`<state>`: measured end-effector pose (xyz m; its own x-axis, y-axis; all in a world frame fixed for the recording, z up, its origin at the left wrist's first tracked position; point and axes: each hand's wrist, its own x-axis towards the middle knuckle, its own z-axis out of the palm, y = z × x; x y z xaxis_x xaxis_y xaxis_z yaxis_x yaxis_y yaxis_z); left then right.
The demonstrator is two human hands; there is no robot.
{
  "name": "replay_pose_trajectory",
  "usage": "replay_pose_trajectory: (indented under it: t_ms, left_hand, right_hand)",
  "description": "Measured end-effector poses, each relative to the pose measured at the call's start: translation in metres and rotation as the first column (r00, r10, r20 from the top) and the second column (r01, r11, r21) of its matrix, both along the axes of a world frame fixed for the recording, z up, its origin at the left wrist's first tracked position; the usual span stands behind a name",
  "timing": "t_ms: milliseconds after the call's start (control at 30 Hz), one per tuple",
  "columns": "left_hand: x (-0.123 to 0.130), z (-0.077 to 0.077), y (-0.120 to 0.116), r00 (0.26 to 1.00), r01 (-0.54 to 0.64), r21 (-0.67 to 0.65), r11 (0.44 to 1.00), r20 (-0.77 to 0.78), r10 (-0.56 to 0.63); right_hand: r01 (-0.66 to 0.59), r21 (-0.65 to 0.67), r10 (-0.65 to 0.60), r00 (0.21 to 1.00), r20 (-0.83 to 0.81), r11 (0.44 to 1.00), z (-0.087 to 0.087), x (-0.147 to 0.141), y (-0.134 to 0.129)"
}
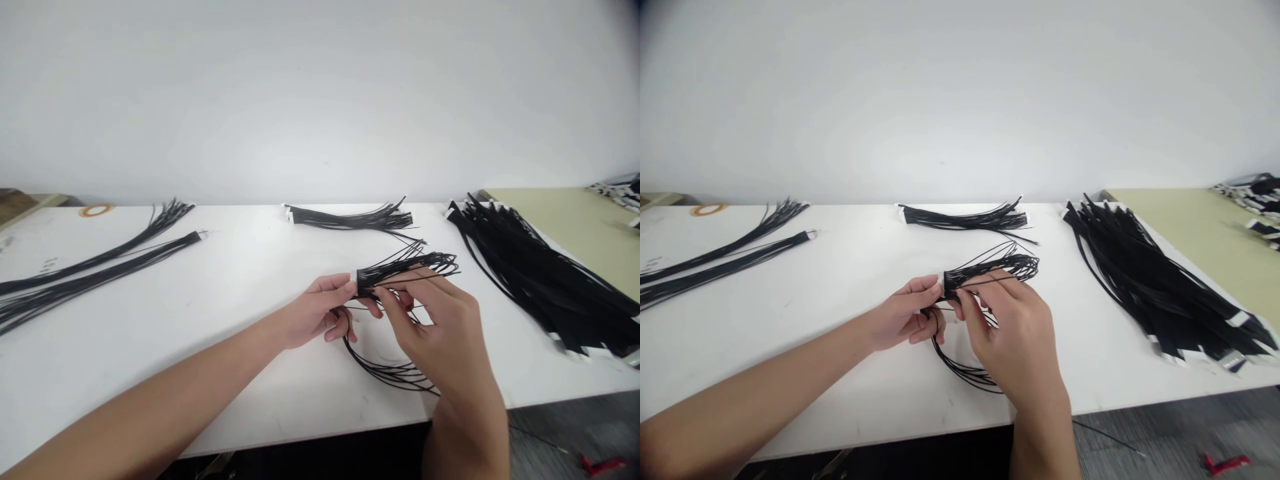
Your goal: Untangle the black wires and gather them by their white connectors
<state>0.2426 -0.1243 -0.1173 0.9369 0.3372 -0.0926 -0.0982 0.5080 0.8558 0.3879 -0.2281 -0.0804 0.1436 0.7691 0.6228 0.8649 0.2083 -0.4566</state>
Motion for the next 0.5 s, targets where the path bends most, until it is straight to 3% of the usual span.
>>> replay_pose_trajectory:
  t_ms: [500]
  left_hand:
    - [-0.0006, -0.0006, -0.0014, 1.0, -0.018, -0.009, 1.0, 0.014, 0.018]
  right_hand:
    - [0.028, 0.003, -0.028, 0.999, -0.02, 1.0, -0.0012, -0.007, -0.0005]
